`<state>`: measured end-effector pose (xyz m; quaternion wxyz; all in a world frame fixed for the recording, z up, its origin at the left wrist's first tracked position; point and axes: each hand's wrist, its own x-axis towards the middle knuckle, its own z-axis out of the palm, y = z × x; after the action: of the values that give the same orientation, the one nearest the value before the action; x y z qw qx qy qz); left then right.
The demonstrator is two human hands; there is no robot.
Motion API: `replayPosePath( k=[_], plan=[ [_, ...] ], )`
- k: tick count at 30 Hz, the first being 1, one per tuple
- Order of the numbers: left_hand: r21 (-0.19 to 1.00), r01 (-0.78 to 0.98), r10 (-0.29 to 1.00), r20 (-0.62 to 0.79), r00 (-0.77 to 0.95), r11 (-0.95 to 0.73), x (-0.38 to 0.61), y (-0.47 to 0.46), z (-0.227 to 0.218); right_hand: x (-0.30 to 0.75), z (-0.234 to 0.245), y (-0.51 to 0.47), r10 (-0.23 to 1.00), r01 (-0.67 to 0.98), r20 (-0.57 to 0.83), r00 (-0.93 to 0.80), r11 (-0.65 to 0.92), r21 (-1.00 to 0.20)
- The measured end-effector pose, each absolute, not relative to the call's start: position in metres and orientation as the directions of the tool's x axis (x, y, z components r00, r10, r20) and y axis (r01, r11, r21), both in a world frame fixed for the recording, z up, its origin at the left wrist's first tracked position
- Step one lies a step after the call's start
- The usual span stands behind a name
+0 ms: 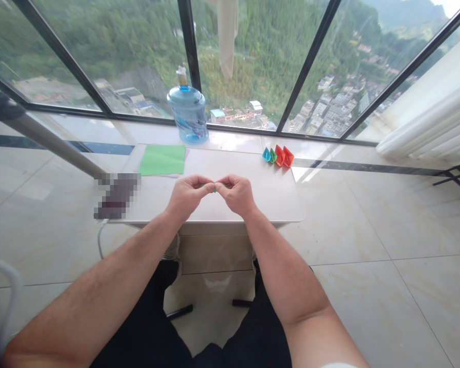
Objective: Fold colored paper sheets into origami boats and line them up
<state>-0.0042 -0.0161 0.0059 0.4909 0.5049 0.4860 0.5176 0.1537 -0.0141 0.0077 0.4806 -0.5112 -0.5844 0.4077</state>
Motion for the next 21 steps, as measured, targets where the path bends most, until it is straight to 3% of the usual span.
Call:
replayPosePath(
  k=[10, 15, 21],
  plan=[
    [1.0, -0.011, 0.998, -0.008, -0.07, 0.007, -0.002, -0.014, -0.001, 0.155, 0.011, -0.01, 0.998, 0.223, 0.027, -0.051, 0.038, -0.974],
    [0.965, -0.19, 0.98, -0.194, -0.048, 0.182, -0.001, -0.012, -0.009, 0.163, 0.003, -0.004, 1.0, 0.139, -0.004, 0.01, -0.005, -0.99],
    [0.984, 0.178, 0.999, 0.011, 0.047, -0.02, 0.0, -0.018, -0.007, 0.169, -0.005, 0.001, 0.995, 0.271, 0.058, 0.087, 0.033, -0.962]
  ],
)
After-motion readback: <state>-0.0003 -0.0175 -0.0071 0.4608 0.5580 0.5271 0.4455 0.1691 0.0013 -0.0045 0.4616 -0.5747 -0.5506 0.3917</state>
